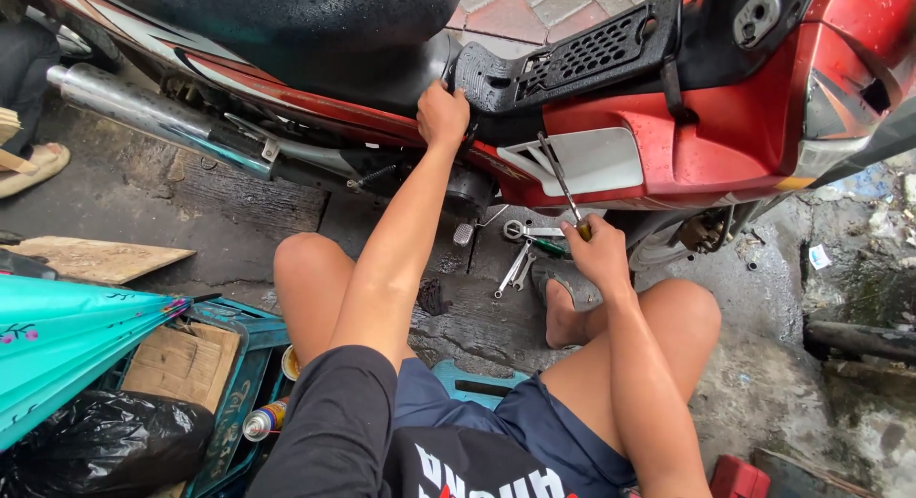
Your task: Adjusting and tightening motorcycle components using a screwdriver and a wrench.
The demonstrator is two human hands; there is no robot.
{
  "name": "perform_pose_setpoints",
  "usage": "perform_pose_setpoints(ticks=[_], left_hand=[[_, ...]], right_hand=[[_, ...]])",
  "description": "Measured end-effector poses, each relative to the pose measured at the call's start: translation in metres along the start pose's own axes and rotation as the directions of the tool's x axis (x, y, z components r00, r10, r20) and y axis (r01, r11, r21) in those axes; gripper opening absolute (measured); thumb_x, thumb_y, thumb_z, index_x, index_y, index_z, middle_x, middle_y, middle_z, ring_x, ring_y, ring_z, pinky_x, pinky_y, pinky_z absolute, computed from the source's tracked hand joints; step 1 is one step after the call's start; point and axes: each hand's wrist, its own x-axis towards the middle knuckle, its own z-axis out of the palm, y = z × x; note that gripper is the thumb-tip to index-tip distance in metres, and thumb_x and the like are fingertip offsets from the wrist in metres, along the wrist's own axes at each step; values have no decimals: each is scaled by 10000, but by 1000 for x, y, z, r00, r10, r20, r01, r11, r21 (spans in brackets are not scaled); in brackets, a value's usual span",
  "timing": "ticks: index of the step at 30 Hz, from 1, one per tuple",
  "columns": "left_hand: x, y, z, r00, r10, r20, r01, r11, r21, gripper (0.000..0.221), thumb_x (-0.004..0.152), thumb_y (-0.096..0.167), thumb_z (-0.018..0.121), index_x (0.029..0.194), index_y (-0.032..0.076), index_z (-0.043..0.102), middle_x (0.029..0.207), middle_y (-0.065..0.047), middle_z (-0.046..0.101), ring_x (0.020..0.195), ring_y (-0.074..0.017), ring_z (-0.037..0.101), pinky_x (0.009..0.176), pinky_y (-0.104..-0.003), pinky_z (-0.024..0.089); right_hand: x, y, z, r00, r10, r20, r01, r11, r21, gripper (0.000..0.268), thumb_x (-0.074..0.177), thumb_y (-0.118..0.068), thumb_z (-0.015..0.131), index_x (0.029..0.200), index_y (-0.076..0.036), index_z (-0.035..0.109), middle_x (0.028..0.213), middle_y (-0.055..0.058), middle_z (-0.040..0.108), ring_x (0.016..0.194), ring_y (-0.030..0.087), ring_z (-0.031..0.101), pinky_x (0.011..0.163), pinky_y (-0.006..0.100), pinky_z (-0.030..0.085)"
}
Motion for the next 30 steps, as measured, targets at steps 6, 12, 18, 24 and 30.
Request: perform_pose_setpoints(ticks=[6, 12, 18, 24, 30], left_hand=[[-11, -20, 23, 892, 450, 43, -451, 879, 153, 419, 986, 113, 562, 1404, 113, 535, 1488, -94, 494, 999, -444, 691, 786, -564, 558], [-13, -15, 32, 820, 354, 450, -561, 656, 505, 886, 923, 13, 593, 1660, 125, 115, 1713, -109, -115, 684, -369, 643, 534, -423, 469], [1, -40, 52, 750, 436, 497, -656, 584, 478, 896, 860, 23, 624, 1653, 78, 209, 1733, -93, 44, 1015, -439, 703, 844, -507, 623], [-24, -55, 40, 724, 498, 477, -689, 489, 535, 845, 894, -21, 584, 1649, 69, 216, 1728, -109, 101, 933, -396, 730, 797, -467, 641], [-25, -64, 44, 720, 516, 465, -693, 488, 531, 862, 868, 37, 644, 1632, 52, 246, 1722, -102, 125, 908, -400, 739, 796, -482, 640]], right_hand=[[-21, -52, -23, 987, 73, 142, -66, 996, -55, 510, 1003, -348, 662, 707, -88, 337, 608, 42, 381, 614, 188, 307, 571, 382, 289], [-21, -52, -20, 985, 86, 146, -80, 996, -45, 503, 1007, -347, 658, 707, -94, 343, 618, 36, 396, 603, 175, 315, 558, 374, 287], [-4, 0, 5, 1000, -5, 13, 6, 998, -64, 345, 902, -332, 749, 806, -10, 668, 590, 172, 544, 605, 319, 583, 555, 399, 416], [-2, -6, 7, 999, -34, 19, 35, 999, -32, 347, 924, -316, 732, 785, -10, 646, 575, 143, 520, 591, 278, 551, 551, 380, 400], [-8, -6, 12, 999, -45, 28, 46, 997, -55, 383, 894, -350, 753, 781, -3, 636, 587, 188, 514, 619, 355, 578, 572, 429, 408]])
